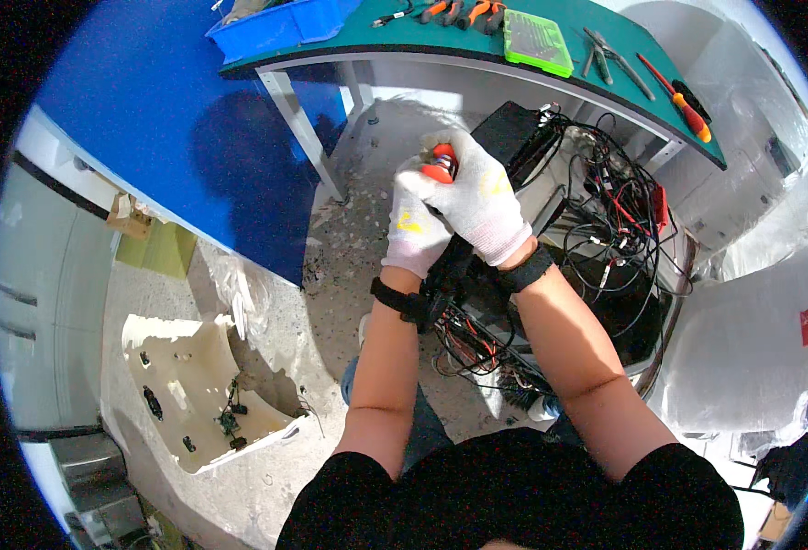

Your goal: Repairing or inspecting internal wiring and electronic components of an appliance unit.

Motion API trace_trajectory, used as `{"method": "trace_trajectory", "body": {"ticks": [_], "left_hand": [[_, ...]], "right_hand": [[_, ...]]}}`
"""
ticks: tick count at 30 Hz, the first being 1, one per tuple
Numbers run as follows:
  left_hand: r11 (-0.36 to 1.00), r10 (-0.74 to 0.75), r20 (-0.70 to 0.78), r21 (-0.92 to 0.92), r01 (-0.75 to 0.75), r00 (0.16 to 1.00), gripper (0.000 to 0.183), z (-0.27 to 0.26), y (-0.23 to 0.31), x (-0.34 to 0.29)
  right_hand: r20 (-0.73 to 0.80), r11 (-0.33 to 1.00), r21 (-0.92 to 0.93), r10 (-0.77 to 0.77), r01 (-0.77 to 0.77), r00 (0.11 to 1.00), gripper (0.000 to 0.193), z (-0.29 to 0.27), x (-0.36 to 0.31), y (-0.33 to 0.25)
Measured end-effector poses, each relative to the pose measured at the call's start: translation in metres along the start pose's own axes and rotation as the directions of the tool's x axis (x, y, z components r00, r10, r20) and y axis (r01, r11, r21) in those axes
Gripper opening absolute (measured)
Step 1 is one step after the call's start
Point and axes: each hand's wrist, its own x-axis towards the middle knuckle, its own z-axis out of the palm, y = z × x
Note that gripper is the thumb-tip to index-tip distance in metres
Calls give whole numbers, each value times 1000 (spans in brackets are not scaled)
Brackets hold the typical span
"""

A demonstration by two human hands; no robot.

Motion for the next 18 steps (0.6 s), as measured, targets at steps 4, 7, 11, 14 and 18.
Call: {"method": "trace_trajectory", "body": {"ticks": [4,7,11,14,18], "left_hand": [[490,156,273,813,-314,949,43,14,16,-15],[342,-32,300,900,-272,953,49,1,39,-16],[339,57,229,911,-234,972,48,16,26,-15],[305,261,122,931,-201,958,57,28,5,-13],[340,195,325,863,-374,925,57,26,18,-17]], "right_hand": [[-63,994,104,36,-29,997,43,8,-2,13],[-102,986,169,30,-13,994,38,10,-3,10],[-206,1000,3,-24,25,978,34,8,-2,11],[-294,978,-94,-205,185,934,32,7,-4,18],[-208,992,-36,-123,118,970,41,5,-5,17]]}}
